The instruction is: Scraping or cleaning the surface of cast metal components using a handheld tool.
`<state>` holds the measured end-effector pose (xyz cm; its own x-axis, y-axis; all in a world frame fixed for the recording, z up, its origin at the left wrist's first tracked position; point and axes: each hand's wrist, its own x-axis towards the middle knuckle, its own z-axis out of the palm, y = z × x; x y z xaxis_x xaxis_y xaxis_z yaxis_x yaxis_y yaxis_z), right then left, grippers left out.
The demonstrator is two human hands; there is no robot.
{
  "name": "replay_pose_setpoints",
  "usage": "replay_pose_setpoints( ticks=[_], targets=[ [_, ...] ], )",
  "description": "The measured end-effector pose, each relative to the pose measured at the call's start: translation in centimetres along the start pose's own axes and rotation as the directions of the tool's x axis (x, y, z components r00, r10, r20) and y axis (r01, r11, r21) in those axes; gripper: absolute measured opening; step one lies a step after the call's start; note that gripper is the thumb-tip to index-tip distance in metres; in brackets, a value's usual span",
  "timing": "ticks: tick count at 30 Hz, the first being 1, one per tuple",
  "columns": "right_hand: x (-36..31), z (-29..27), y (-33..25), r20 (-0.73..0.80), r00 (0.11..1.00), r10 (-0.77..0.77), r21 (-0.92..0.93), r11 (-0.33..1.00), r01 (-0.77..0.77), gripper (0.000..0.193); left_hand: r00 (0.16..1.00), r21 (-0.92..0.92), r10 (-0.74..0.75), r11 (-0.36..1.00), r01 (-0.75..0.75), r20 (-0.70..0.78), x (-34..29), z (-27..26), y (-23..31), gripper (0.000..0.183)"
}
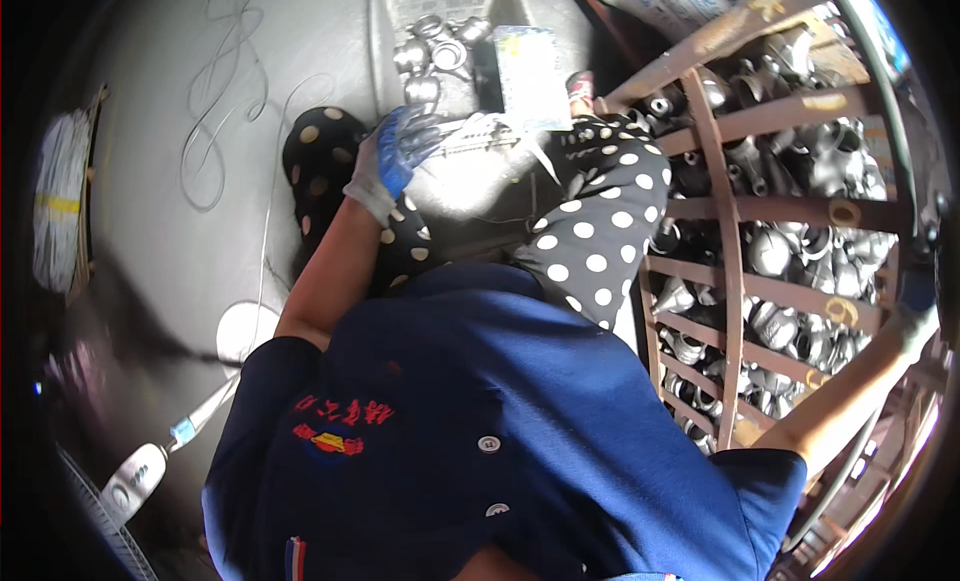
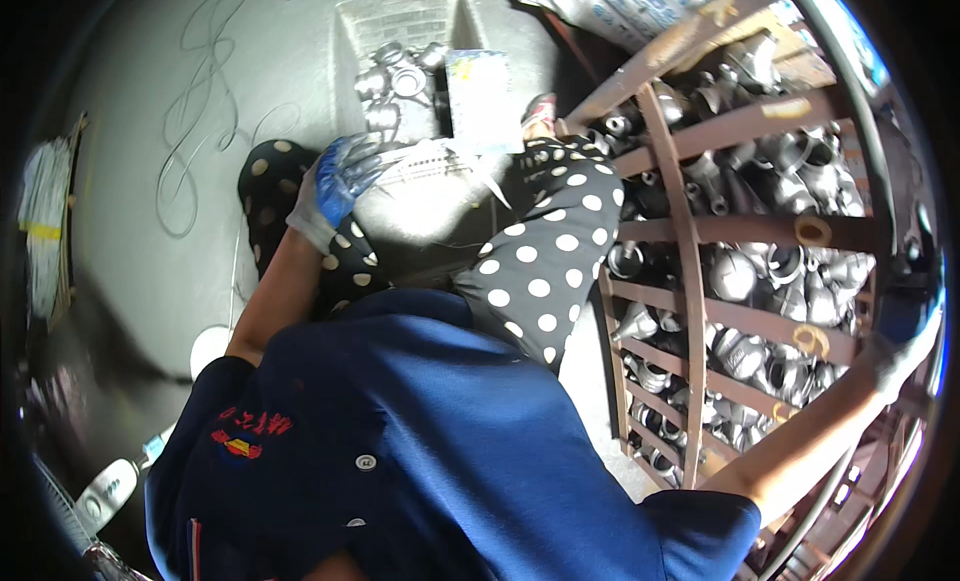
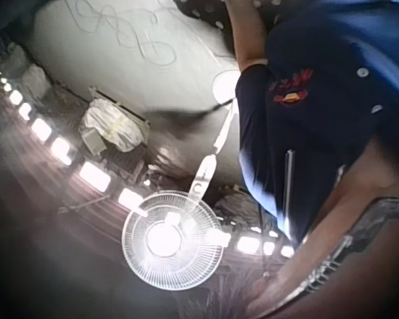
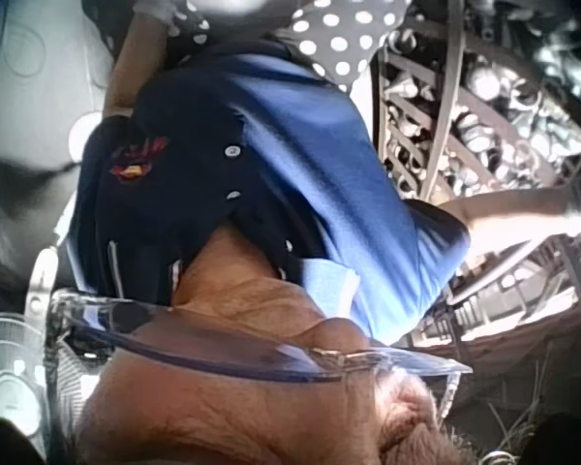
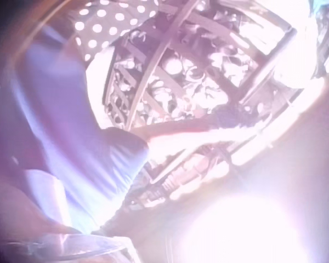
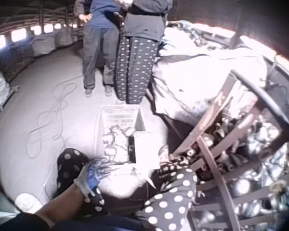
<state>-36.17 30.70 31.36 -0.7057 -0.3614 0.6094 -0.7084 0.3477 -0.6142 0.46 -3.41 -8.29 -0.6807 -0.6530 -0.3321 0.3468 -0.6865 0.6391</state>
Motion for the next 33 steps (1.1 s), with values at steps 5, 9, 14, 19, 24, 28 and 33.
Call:
replay_pose_setpoints(
  ticks=[5, 9, 14, 19, 24, 28, 33],
  targets=[
    [-12.7, 14.9, 0.3, 0.456, 0.873, 0.175, 0.232, 0.923, -0.306, 0.026, 0.987, -0.235, 0.079, 0.971, -0.045, 0.139, -1.6, 2.3, 2.9, 0.05],
    [-18.8, 23.6, 5.3, 0.585, 0.718, 0.376, 0.043, 0.87, -0.491, 0.028, 0.902, -0.063, 0.407, 0.913, -0.402, 0.142, -3.4, 2.4, 9.9, 0.045],
    [-21.9, 26.9, 10.8, 0.595, 0.72, 0.357, 0.206, 0.798, -0.566, 0.033, 0.813, 0.062, 0.58, 0.811, -0.582, 0.045, -5.3, 0.7, 15.8, 0.044],
    [-22.0, 28.3, 12.0, 0.444, 0.887, 0.128, 0.16, 0.962, -0.219, 0.035, 0.839, -0.067, 0.543, 0.837, -0.543, -0.018, 0.7, 1.3, 13.7, 0.033],
    [-22.2, 29.1, 11.2, 0.457, 0.889, -0.02, 0.054, 0.999, -0.006, 0.033, 0.944, -0.263, 0.302, 0.929, -0.26, 0.131, 6.5, 3.8, 11.5, 0.029],
    [-22.3, 29.0, 11.2, 0.468, 0.883, 0.02, 0.047, 0.998, -0.047, 0.033, 0.891, 0.197, 0.424, 0.871, -0.451, 0.164, 5.2, 5.0, 13.6, 0.039],
    [-22.0, 29.0, 11.9, 0.433, 0.901, 0.033, 0.086, 0.993, -0.077, 0.033, 0.911, 0.062, 0.384, 0.923, -0.379, -0.151, -0.9, 3.0, 17.7, 0.03]
  ],
)
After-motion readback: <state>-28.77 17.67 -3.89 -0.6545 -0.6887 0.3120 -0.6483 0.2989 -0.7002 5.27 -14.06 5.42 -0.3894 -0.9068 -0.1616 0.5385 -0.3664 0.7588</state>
